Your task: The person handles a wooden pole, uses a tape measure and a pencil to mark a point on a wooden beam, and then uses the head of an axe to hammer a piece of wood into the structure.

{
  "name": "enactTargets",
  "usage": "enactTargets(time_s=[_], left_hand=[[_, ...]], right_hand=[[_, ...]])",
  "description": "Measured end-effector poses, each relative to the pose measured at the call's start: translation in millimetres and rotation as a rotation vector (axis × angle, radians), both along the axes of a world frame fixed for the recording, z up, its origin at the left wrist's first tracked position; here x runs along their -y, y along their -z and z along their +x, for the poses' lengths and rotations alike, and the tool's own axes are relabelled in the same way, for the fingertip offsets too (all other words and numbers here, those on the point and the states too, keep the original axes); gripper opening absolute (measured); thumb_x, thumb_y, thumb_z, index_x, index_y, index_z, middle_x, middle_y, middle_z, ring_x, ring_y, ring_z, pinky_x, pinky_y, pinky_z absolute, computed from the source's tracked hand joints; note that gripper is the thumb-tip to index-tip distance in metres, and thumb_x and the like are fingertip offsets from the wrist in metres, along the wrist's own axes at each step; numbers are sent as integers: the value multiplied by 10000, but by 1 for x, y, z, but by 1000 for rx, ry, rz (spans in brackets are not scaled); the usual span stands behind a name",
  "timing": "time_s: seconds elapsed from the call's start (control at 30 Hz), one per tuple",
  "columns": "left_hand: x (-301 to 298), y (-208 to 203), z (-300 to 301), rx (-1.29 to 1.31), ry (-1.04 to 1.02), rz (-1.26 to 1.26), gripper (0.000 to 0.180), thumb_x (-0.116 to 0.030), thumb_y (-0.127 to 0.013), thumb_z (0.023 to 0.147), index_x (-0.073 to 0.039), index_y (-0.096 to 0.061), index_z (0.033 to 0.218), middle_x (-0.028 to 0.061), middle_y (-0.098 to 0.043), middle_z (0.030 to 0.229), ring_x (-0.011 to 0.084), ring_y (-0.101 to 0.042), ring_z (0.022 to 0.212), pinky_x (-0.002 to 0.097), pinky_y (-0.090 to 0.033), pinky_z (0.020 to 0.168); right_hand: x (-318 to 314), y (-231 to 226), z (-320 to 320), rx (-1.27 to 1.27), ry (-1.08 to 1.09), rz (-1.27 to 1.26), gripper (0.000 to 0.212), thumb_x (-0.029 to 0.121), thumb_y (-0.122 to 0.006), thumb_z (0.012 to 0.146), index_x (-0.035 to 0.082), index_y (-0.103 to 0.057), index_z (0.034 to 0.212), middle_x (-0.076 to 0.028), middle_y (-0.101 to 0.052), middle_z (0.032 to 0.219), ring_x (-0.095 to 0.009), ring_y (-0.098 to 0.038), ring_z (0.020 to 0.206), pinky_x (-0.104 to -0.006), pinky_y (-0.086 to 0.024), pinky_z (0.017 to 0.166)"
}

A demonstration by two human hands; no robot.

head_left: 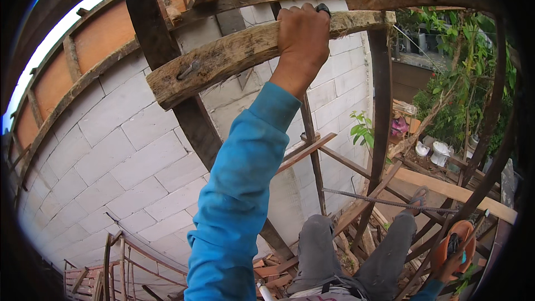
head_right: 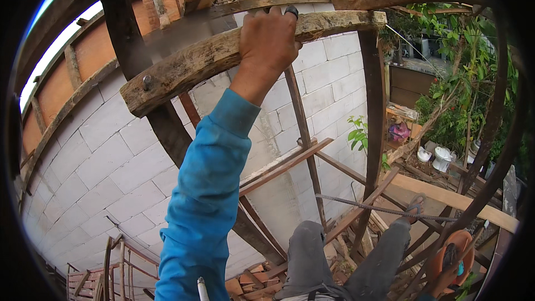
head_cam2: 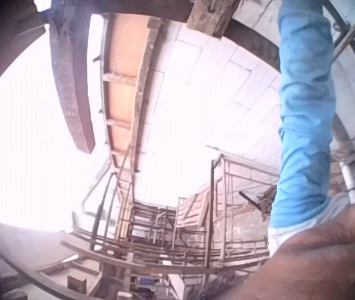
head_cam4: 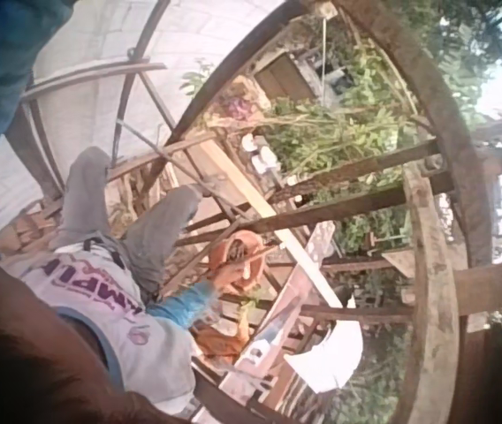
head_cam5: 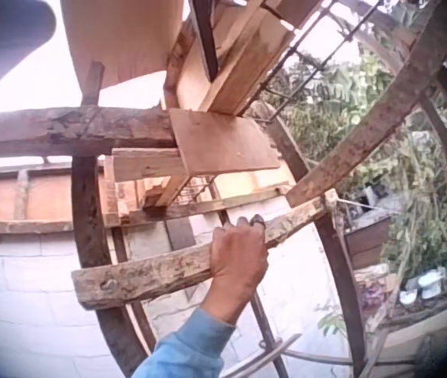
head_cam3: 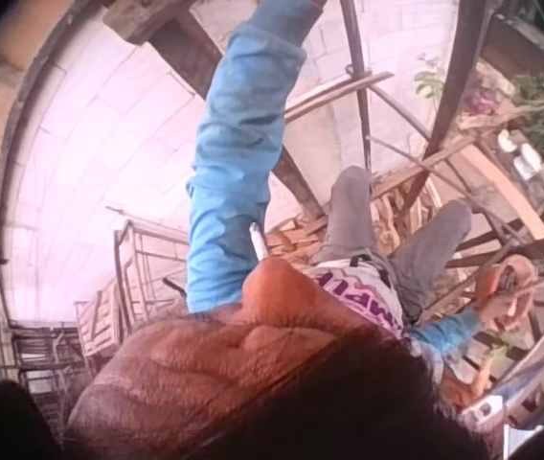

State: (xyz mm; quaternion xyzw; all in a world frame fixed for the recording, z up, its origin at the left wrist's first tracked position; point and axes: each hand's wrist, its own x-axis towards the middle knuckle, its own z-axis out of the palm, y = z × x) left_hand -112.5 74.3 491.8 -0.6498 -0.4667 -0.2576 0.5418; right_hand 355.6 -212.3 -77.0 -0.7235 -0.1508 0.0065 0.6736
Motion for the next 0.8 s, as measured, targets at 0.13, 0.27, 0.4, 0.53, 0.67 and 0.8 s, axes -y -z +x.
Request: enactTargets(time_s=[0.13, 0.27, 0.4, 0.53, 0.67, 0.8], left_hand=[[5, -2, -2, 0, 16, -20, 348, -318, -779, 672, -95, -662, 914, 76, -644, 894, 241, -638, 854, 378, -472, 725], [3, 0, 3, -19, 17, -5, 337, -308, -778, 677, -96, -665, 913, 76, -642, 890, 243, -636, 842, 374, -469, 718], [2, 1, -1, -14, 34, 31, 276, -274, -752, 691, -101, -663, 886, 63, -628, 863, 238, -628, 814, 363, -462, 719], [-2, 5, 0, -8, 72, 69, 201, -219, -720, 697, -110, -660, 854, 60, -618, 849, 224, -620, 809, 357, -440, 706], [-2, 5, 2, -27, 71, 62, 177, -172, -708, 694, -114, -662, 854, 59, -619, 857, 239, -619, 823, 370, -435, 709], [-1, 5, 0, -40, 61, 27, 171, -210, -560, 813, -106, -675, 883, 126, -638, 854, 294, -642, 782, 484, -469, 713]], right_hand=[[-8, 38, 0, 270, 210, -269, 581, 430, -393, 991, 6, -394, 1389, -218, -477, 1341, -336, -462, 1247, -398, -431, 968], [-31, -23, -68, 746, 352, -307, 510, 268, -543, 956, 31, -353, 1365, -176, -565, 1156, -252, -579, 1012, -346, -495, 793], [-77, -79, -150, 218, -347, 296, 432, 240, -537, 959, 46, -352, 1297, -49, -504, 820, -112, -498, 611, -247, -449, 530], [-84, -211, -292, -125, -895, 604, 382, 259, -541, 939, 29, -362, 1187, -46, -467, 621, -113, -435, 447, -250, -389, 431], [-105, -307, -348, -98, -1371, 814, 387, 359, -486, 970, 20, -380, 1124, -50, -477, 629, -97, -442, 472, -237, -385, 441], [-107, -382, -393, 192, -1548, 695, 327, 321, -436, 996, -1, -421, 1050, -38, -480, 616, -74, -433, 496, -228, -370, 449]])
